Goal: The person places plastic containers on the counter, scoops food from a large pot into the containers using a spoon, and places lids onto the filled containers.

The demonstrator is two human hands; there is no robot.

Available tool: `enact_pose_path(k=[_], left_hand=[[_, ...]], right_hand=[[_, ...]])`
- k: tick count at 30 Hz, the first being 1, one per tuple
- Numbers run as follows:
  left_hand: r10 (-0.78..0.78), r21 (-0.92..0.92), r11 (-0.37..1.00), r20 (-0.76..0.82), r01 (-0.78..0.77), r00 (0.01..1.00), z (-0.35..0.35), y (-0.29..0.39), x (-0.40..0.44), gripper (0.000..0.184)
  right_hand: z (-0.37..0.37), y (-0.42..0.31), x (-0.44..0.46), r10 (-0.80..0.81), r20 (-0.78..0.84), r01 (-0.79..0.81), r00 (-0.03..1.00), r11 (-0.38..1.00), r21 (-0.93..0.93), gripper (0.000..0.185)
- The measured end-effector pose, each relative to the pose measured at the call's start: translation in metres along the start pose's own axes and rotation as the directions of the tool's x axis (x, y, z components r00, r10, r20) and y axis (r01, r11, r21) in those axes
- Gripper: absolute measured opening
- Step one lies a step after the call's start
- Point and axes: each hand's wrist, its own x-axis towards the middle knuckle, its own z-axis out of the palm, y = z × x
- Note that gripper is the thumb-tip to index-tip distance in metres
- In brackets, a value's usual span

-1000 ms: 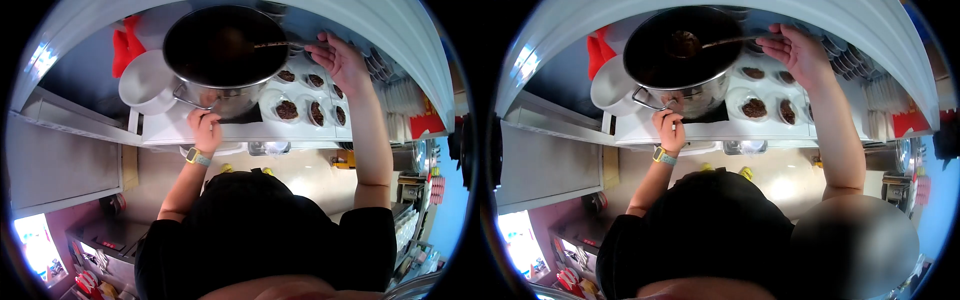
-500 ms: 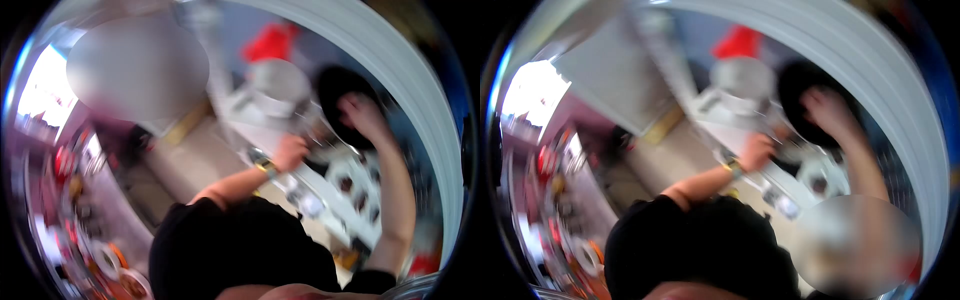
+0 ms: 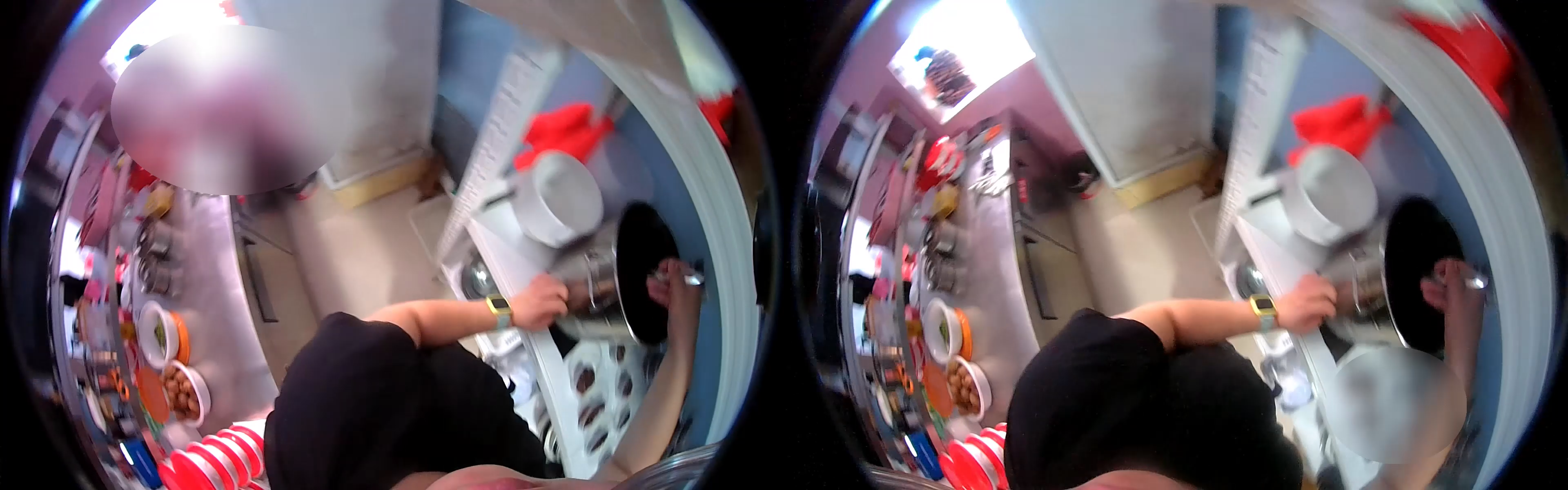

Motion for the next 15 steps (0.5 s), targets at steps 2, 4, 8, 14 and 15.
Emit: enact_pose_path(k=[2, 4, 8, 14, 15], left_hand=[[-0.031, -0.028, 0.999, 0.076, 0.033, 0.997, 0.005, 0.0, 0.0, 0.034], [0.006, 0.084, 0.996, 0.04, -0.009, 0.999, 0.01, -0.001, 0.001, 0.034], [-0.052, 0.117, 0.992, 0.029, 0.048, 0.998, 0.003, 0.006, 0.008, 0.026], [-0.134, 0.14, 0.982, 0.064, 0.124, 0.989, -0.003, 0.012, 0.007, 0.024], [-0.154, 0.142, 0.98, 0.08, 0.141, 0.985, -0.002, 0.011, 0.005, 0.023]], right_hand=[[-0.03, 0.01, -0.023, -0.03, -0.095, 0.037, 0.995, 0.997, 0.069, 0.033], [-0.037, 0.008, -0.043, 0.018, -0.214, 0.055, 0.977, 0.943, 0.329, 0.033], [-0.065, 0.042, -0.058, 0.01, -0.246, 0.125, 0.969, 0.839, 0.529, 0.026], [-0.085, 0.053, -0.096, -0.027, -0.322, 0.221, 0.946, 0.781, 0.584, 0.024], [-0.087, 0.054, -0.104, -0.009, -0.409, 0.262, 0.912, 0.782, 0.566, 0.022]])
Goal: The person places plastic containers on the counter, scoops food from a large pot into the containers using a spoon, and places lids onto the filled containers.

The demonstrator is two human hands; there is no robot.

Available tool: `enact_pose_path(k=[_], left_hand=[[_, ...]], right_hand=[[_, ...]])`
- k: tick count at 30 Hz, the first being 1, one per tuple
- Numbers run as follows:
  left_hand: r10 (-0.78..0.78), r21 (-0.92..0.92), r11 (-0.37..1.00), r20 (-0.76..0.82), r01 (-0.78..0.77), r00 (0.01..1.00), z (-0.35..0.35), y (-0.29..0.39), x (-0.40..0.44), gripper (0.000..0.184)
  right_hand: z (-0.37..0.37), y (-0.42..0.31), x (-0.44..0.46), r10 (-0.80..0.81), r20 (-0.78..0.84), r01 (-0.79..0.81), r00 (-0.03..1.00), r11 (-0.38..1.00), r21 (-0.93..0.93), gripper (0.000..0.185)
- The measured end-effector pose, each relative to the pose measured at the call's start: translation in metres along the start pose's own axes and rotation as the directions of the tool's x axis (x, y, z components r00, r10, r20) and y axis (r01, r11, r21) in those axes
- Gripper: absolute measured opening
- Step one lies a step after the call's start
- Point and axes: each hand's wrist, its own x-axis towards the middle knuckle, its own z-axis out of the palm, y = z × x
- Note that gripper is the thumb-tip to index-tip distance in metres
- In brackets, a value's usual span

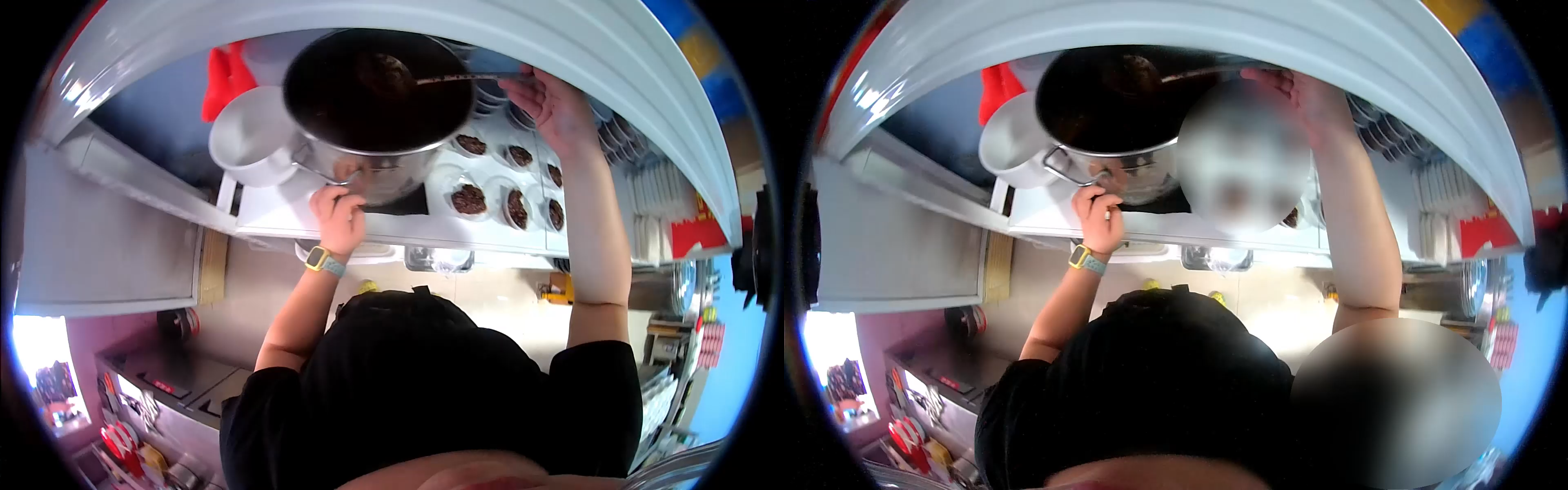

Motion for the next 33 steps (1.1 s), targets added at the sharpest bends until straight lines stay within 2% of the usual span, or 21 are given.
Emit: enact_pose_path(k=[1, 3, 4, 5, 7, 8, 9, 11, 12, 14, 16, 17, 19, 21, 25, 33], left_hand=[[-0.007, 0.004, 1.0, 0.004, 0.007, 1.0, 0.001, 0.0, -0.001, 0.024], [0.006, 0.04, 0.999, 0.012, -0.006, 1.0, 0.003, -0.002, -0.003, 0.025], [-0.007, 0.027, 1.0, 0.018, 0.007, 1.0, 0.004, -0.003, -0.004, 0.025], [-0.021, 0.015, 1.0, 0.023, 0.021, 0.999, 0.004, -0.004, -0.006, 0.025], [-0.011, 0.049, 0.999, 0.015, 0.01, 1.0, 0.005, -0.004, -0.005, 0.026], [-0.008, 0.039, 0.999, 0.006, 0.008, 1.0, 0.004, -0.004, -0.005, 0.025], [-0.006, 0.03, 1.0, -0.007, 0.006, 1.0, 0.006, -0.004, -0.006, 0.025], [-0.005, 0.035, 0.999, -0.027, 0.006, 1.0, 0.007, -0.004, -0.008, 0.023], [0.003, 0.043, 0.999, -0.043, -0.001, 0.999, 0.008, -0.001, -0.007, 0.022], [0.011, 0.044, 0.999, -0.057, -0.009, 0.998, 0.01, 0.003, -0.008, 0.021], [-0.002, 0.102, 0.995, -0.062, 0.009, 0.998, 0.012, 0.011, -0.014, 0.022], [-0.001, 0.096, 0.995, -0.053, 0.006, 0.999, 0.014, 0.016, -0.018, 0.022], [-0.038, 0.085, 0.995, -0.051, 0.042, 0.998, 0.021, 0.024, -0.027, 0.021], [-0.054, 0.083, 0.995, -0.031, 0.056, 0.998, 0.027, 0.03, -0.035, 0.02], [-0.085, 0.103, 0.991, -0.009, 0.085, 0.996, 0.036, 0.045, -0.039, 0.021], [-0.129, 0.138, 0.982, -0.032, 0.132, 0.991, 0.05, 0.048, -0.041, 0.021]], right_hand=[[-0.015, -0.001, -0.005, 0.0, -0.033, 0.0, 0.999, 1.0, -0.009, 0.022], [-0.055, 0.002, -0.011, -0.033, 0.065, 0.026, 0.997, 0.993, 0.113, 0.021], [-0.074, -0.001, -0.019, -0.051, 0.063, 0.041, 0.997, 0.987, 0.152, 0.02], [-0.088, -0.005, -0.034, -0.047, 0.026, 0.043, 0.999, 0.989, 0.14, 0.02], [-0.11, -0.016, -0.057, -0.032, -0.318, 0.065, 0.948, 0.994, 0.093, 0.021], [-0.137, -0.015, -0.069, -0.051, -0.278, 0.101, 0.959, 0.981, 0.167, 0.021], [-0.158, -0.013, -0.082, -0.053, -0.296, 0.102, 0.954, 0.983, 0.153, 0.021], [-0.19, -0.003, -0.11, -0.135, -0.494, 0.185, 0.859, 0.981, 0.052, 0.024], [-0.203, 0.011, -0.123, -0.136, -0.505, 0.182, 0.852, 0.982, 0.042, 0.024], [-0.228, 0.044, -0.147, -0.281, -0.589, 0.208, 0.757, 0.959, -0.191, 0.025], [-0.23, 0.075, -0.169, -0.367, -0.559, 0.072, 0.744, 0.875, -0.479, 0.029], [-0.241, 0.099, -0.177, -0.425, -0.536, 0.11, 0.729, 0.846, -0.521, 0.022], [-0.27, 0.131, -0.187, -0.613, -0.194, 0.14, 0.766, 0.454, -0.88, 0.012], [-0.268, 0.131, -0.197, -0.628, -0.017, 0.194, 0.778, 0.265, -0.945, 0.009], [-0.27, 0.137, -0.209, -0.538, -0.004, 0.139, 0.843, 0.225, -0.964, 0.023], [-0.285, 0.139, -0.207, -0.527, 0.0, 0.173, 0.85, 0.28, -0.944, 0.022]])
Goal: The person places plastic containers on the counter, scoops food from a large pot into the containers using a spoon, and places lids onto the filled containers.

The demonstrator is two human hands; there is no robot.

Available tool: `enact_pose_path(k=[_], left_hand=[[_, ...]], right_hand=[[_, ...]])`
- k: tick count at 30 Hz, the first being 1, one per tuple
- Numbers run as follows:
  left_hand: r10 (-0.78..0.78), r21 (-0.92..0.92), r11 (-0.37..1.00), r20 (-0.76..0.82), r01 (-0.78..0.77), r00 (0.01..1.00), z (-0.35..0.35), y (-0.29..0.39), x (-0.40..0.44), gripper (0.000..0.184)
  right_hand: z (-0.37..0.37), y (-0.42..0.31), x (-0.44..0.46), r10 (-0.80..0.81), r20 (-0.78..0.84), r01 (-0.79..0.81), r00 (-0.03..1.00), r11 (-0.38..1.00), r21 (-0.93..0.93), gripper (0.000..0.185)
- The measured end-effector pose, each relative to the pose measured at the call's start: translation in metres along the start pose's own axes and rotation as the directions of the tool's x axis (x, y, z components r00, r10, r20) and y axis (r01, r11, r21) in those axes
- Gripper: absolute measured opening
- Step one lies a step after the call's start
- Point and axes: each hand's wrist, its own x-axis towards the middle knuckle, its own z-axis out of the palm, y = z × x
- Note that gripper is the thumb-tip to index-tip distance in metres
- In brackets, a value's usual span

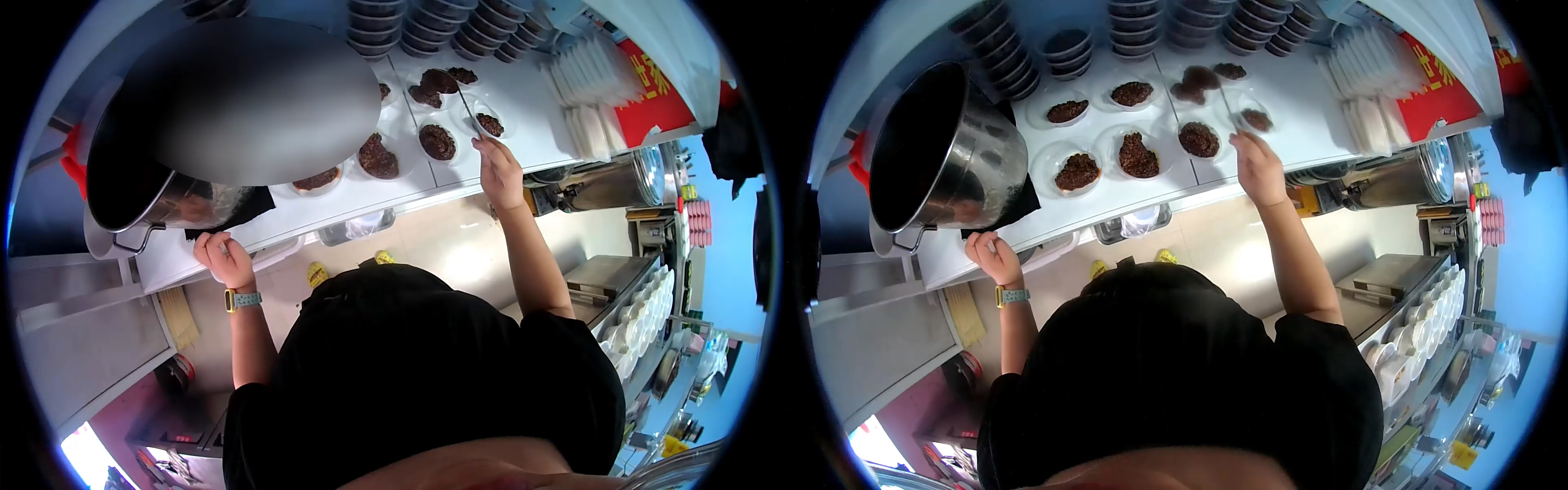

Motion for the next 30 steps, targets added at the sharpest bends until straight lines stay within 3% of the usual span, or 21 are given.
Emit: enact_pose_path(k=[3, 6, 7, 8, 10, 12, 14, 17, 27, 30], left_hand=[[0.016, 0.038, 0.999, -0.001, -0.016, 1.0, 0.0, 0.001, 0.002, 0.021], [0.017, 0.041, 0.999, -0.006, -0.017, 1.0, -0.001, 0.003, 0.002, 0.021], [0.003, 0.034, 0.999, -0.003, -0.003, 1.0, 0.0, 0.003, 0.001, 0.021], [-0.008, 0.025, 1.0, -0.001, 0.008, 1.0, 0.0, 0.003, 0.002, 0.021], [-0.019, 0.018, 1.0, -0.012, 0.019, 1.0, 0.002, 0.001, 0.0, 0.021], [-0.03, 0.015, 0.999, -0.027, 0.03, 0.999, 0.003, -0.001, 0.002, 0.021], [-0.019, 0.01, 1.0, 0.028, 0.019, 0.999, 0.0, -0.001, 0.001, 0.021], [-0.019, -0.024, 1.0, 0.005, 0.019, 1.0, -0.001, 0.001, 0.003, 0.02], [0.013, 0.006, 1.0, 0.05, -0.013, 0.999, -0.006, 0.001, 0.004, 0.021], [-0.004, -0.047, 0.999, 0.036, 0.006, 0.999, -0.005, 0.0, 0.005, 0.02]], right_hand=[[-0.001, 0.001, 0.0, -0.02, -0.03, 0.019, 0.999, 0.999, -0.032, 0.02], [0.001, 0.004, 0.001, -0.069, -0.14, 0.077, 0.988, 0.996, 0.048, 0.012], [0.002, 0.004, 0.002, 0.222, -0.187, -0.155, 0.957, 0.935, 0.318, 0.013], [0.003, 0.003, 0.003, 0.498, -0.154, -0.337, 0.853, 0.751, 0.568, 0.016], [-0.003, 0.0, 0.009, 0.545, -0.156, -0.368, 0.824, 0.724, 0.584, 0.024], [-0.009, 0.0, 0.015, 0.653, -0.13, -0.372, 0.746, 0.571, 0.732, 0.022], [-0.011, -0.001, 0.017, 0.646, -0.114, -0.382, 0.755, 0.574, 0.725, 0.021], [-0.01, -0.001, 0.014, 0.463, -0.089, -0.373, 0.882, 0.801, 0.469, 0.017], [-0.009, -0.008, 0.013, 0.477, -0.146, -0.327, 0.867, 0.764, 0.556, 0.025], [-0.014, -0.003, 0.015, 0.602, -0.166, -0.364, 0.781, 0.655, 0.662, 0.026]])
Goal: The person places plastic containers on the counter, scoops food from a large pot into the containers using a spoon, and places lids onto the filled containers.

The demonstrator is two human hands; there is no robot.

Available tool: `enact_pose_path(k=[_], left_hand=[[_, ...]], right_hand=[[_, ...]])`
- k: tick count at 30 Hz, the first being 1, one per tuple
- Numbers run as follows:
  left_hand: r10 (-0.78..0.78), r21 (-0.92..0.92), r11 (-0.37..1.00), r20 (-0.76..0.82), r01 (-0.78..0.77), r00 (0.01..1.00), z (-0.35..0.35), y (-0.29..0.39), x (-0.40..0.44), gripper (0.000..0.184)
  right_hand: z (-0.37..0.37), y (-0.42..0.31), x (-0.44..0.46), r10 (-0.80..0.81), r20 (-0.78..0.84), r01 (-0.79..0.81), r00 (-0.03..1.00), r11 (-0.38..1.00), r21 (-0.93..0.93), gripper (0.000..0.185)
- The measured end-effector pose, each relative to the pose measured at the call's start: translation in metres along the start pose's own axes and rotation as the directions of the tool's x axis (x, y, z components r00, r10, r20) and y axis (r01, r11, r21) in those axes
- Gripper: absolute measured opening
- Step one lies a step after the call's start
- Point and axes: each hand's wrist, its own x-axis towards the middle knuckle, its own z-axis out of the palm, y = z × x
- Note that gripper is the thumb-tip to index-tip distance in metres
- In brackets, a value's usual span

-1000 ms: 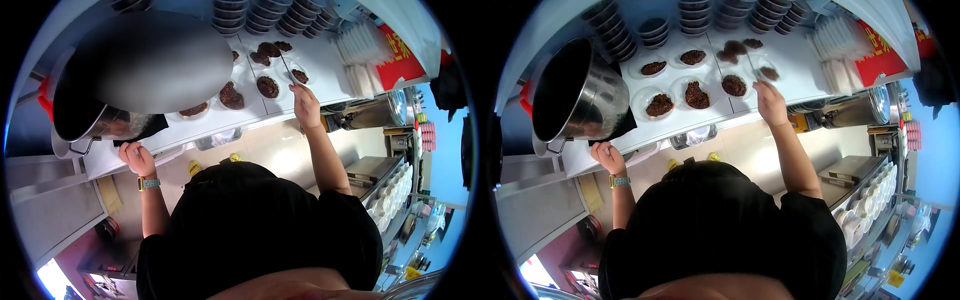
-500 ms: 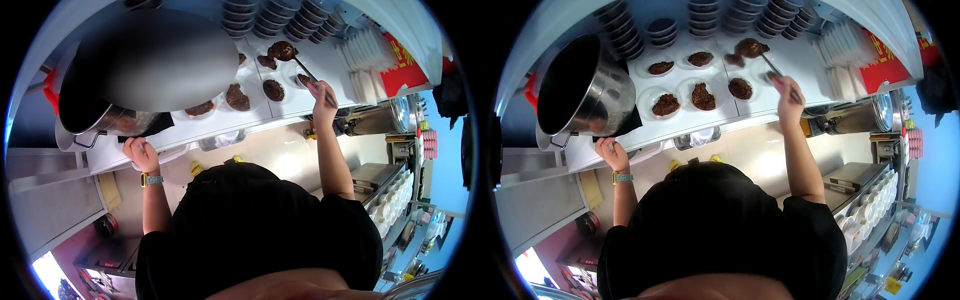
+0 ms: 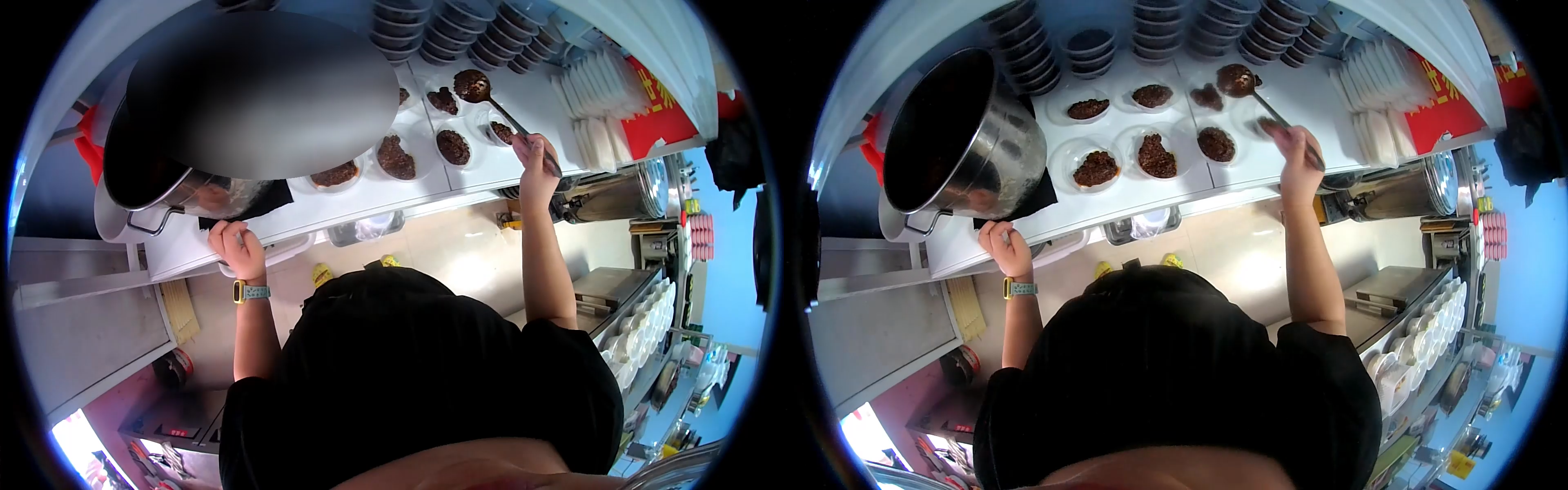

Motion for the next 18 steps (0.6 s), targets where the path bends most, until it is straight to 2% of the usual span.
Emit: enact_pose_path(k=[3, 4, 6, 8, 9, 10, 12, 16, 18], left_hand=[[0.015, -0.001, 1.0, -0.007, -0.015, 1.0, 0.0, 0.0, 0.001, 0.021], [0.018, -0.005, 1.0, -0.006, -0.018, 1.0, 0.0, 0.0, 0.001, 0.021], [0.016, 0.004, 1.0, -0.019, -0.016, 1.0, 0.0, 0.0, 0.002, 0.022], [0.048, -0.012, 0.999, 0.011, -0.048, 0.999, -0.002, -0.003, 0.002, 0.023], [0.073, 0.01, 0.997, 0.012, -0.073, 0.997, -0.001, -0.006, 0.001, 0.024], [0.085, 0.013, 0.996, 0.007, -0.085, 0.996, -0.002, -0.007, 0.001, 0.026], [0.07, -0.062, 0.996, 0.008, -0.069, 0.998, -0.003, -0.005, 0.002, 0.023], [0.084, -0.122, 0.989, 0.009, -0.082, 0.996, -0.009, -0.001, 0.006, 0.023], [0.092, -0.132, 0.987, 0.001, -0.091, 0.996, -0.015, -0.002, 0.006, 0.024]], right_hand=[[-0.003, -0.011, 0.003, 0.141, -0.079, -0.125, 0.987, 0.975, 0.184, 0.023], [-0.004, -0.016, 0.003, 0.141, -0.078, -0.125, 0.987, 0.975, 0.186, 0.023], [-0.005, -0.025, 0.007, 0.32, -0.164, -0.233, 0.933, 0.885, 0.403, 0.023], [-0.002, -0.044, 0.01, 0.393, -0.127, -0.301, 0.91, 0.841, 0.449, 0.024], [-0.004, -0.05, 0.012, 0.402, -0.042, -0.336, 0.914, 0.813, 0.476, 0.025], [-0.002, -0.055, 0.015, 0.383, 0.032, -0.341, 0.923, 0.778, 0.528, 0.025], [0.02, -0.082, 0.018, 0.187, 0.426, -0.441, 0.885, 0.631, 0.639, 0.024], [0.12, -0.148, -0.009, 0.141, 0.491, -0.456, 0.859, 0.646, 0.612, 0.027], [0.169, -0.166, -0.023, -0.072, 0.544, -0.274, 0.836, 0.804, 0.527, 0.028]])
